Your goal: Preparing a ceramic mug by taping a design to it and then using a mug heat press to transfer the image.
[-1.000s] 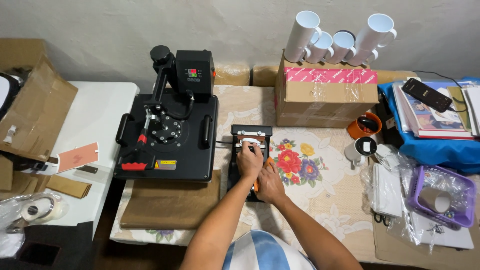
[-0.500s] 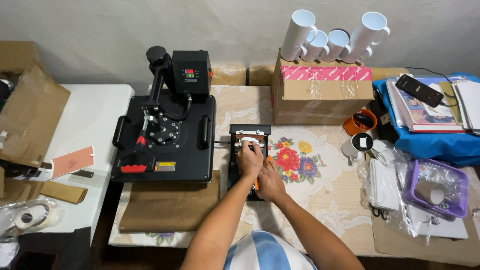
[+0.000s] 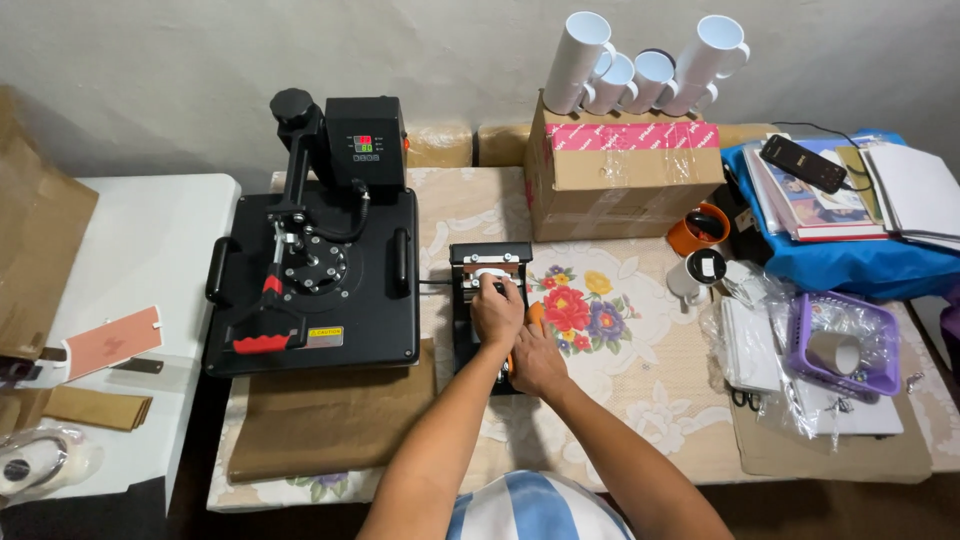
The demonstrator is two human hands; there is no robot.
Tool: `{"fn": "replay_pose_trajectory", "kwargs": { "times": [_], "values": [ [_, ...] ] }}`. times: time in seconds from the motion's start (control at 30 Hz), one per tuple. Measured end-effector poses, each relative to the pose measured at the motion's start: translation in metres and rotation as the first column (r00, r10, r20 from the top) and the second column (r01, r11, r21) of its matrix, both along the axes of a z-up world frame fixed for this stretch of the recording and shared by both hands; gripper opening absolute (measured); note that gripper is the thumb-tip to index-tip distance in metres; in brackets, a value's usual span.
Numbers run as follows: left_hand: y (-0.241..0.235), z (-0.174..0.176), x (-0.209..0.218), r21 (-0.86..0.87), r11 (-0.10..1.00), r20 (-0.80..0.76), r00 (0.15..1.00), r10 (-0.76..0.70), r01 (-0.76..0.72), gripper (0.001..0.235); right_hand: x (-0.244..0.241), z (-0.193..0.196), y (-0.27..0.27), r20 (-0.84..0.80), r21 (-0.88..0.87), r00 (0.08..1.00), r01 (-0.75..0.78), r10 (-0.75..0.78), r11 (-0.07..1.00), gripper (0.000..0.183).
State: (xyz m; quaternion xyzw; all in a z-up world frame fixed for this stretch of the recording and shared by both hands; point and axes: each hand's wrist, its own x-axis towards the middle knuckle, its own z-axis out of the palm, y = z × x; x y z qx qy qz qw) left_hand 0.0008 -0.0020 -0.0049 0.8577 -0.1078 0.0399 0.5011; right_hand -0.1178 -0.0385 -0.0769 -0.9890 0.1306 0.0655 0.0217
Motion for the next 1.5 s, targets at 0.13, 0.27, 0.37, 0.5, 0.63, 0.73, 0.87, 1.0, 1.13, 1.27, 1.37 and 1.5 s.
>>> {"fn": "replay_pose_trajectory", "kwargs": {
  "times": [0.13, 0.27, 0.37, 0.5, 0.63, 0.73, 0.87, 1.0, 1.13, 1.27, 1.37, 1.5],
  "values": [
    [0.001, 0.002, 0.0, -0.014, 1.0, -0.011, 1.0, -0.026, 0.026, 0.022, -0.002, 0.01, 0.01, -0.052, -0.062, 0.998, 0.023, -0.026, 0.998, 0.079],
    [0.0, 0.0, 0.0, -0.009, 1.0, -0.001, 1.0, -0.028, 0.028, 0.021, -0.004, -0.002, 0.011, -0.083, -0.061, 0.996, 0.028, -0.033, 0.998, 0.087],
    [-0.002, -0.001, 0.004, -0.016, 0.999, 0.003, 0.999, -0.032, 0.032, 0.021, -0.003, -0.01, 0.008, -0.07, -0.083, 0.997, 0.018, -0.023, 0.996, 0.09],
    [-0.004, -0.003, 0.003, -0.024, 0.999, -0.008, 1.0, -0.026, 0.026, 0.021, -0.008, -0.009, 0.013, -0.021, -0.126, 1.0, 0.009, -0.012, 0.992, 0.093],
    [-0.002, -0.001, 0.001, -0.028, 0.999, -0.018, 1.0, -0.016, 0.015, 0.022, -0.009, -0.018, 0.01, -0.02, -0.129, 1.0, -0.007, 0.004, 0.992, 0.096],
    [-0.002, 0.0, 0.0, -0.011, 1.0, -0.034, 0.999, -0.01, 0.01, 0.023, -0.009, -0.014, 0.011, -0.044, -0.085, 0.999, 0.012, -0.016, 0.996, 0.099],
    [0.0, 0.004, -0.001, -0.019, 1.0, -0.019, 1.0, -0.021, 0.02, 0.022, -0.011, -0.003, 0.015, -0.042, -0.097, 0.999, 0.014, -0.018, 0.995, 0.093],
    [-0.002, -0.004, 0.001, -0.011, 1.0, -0.004, 1.0, -0.011, 0.011, 0.023, -0.014, -0.023, 0.008, 0.045, -0.043, 0.999, 0.011, -0.01, 0.999, 0.085],
    [0.004, 0.004, -0.002, 0.011, 1.0, 0.014, 1.0, 0.008, -0.009, 0.023, -0.019, -0.013, 0.011, 0.126, -0.051, 0.992, -0.018, 0.024, 0.999, 0.076],
    [0.002, 0.0, 0.002, 0.005, 1.0, 0.036, 0.999, 0.002, -0.002, 0.02, -0.016, -0.02, 0.005, 0.206, -0.052, 0.977, -0.045, 0.055, 0.998, 0.076],
    [0.002, 0.0, 0.003, 0.016, 1.0, 0.051, 0.999, 0.01, -0.011, 0.02, -0.012, 0.004, 0.008, 0.183, -0.077, 0.981, -0.044, 0.058, 0.996, 0.072],
    [-0.001, -0.012, 0.006, 0.048, 0.998, 0.076, 0.997, 0.026, -0.029, 0.022, -0.004, 0.009, 0.005, 0.044, -0.087, 0.998, -0.039, 0.043, 0.995, 0.06]
  ]
}}
